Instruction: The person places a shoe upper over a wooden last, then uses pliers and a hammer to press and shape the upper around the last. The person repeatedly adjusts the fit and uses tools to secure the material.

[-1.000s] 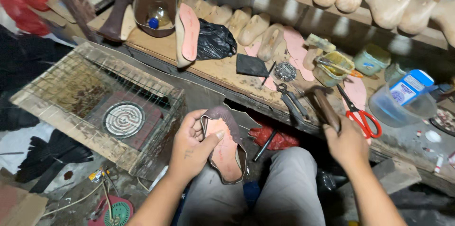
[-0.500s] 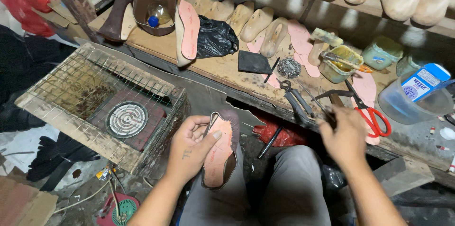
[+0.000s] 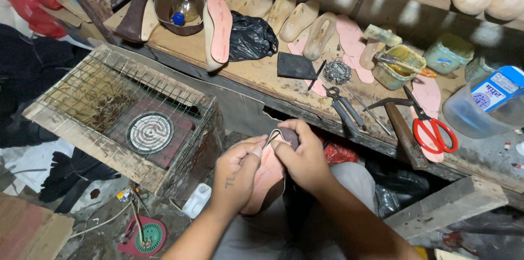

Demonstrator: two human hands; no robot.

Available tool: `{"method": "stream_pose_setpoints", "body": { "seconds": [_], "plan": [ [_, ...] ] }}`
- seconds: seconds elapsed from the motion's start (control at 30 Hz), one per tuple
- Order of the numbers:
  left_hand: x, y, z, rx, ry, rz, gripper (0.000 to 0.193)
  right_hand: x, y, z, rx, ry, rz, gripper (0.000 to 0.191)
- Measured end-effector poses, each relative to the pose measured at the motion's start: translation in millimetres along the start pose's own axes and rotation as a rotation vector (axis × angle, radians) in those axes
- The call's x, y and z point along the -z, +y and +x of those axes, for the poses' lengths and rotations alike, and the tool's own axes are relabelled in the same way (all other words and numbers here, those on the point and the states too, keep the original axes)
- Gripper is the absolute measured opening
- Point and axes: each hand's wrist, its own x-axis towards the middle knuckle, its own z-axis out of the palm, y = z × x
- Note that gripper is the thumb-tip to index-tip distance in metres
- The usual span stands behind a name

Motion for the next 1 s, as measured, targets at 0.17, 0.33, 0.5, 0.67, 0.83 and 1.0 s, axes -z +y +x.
{"method": "stream_pose_setpoints", "body": {
  "seconds": [0.17,0.33,0.5,0.67,0.83,1.0],
  "plan": [
    [-1,1,-21,-0.296,0.093,0.541,0.035,15,17,18,0.059,0.069,-0.067,0.037],
    [-17,-14,-44,-0.470,0.050,0.908,0.079,13,2,13,-0.085,0.128,0.031,0.035],
    [-16,-24,-13,-0.406,0.134,0.799,0.062,2,-20,-2,0.059,0.181,-0.367,0.044],
    [14,-17,22,0.163,-0.020,-0.066,0.056,13,1,3,0.073,-0.027,0.203,0.044],
    [27,-25,30,0.409,-0.202,-0.793,0.047,21,50,5,-0.170,-0.108,0.298,0.027],
    [23,-38,25,0.437,-0.264,-0.908,0.059,16,77,-2,-0.267,-0.143,0.428,0.024]
  ]
}}
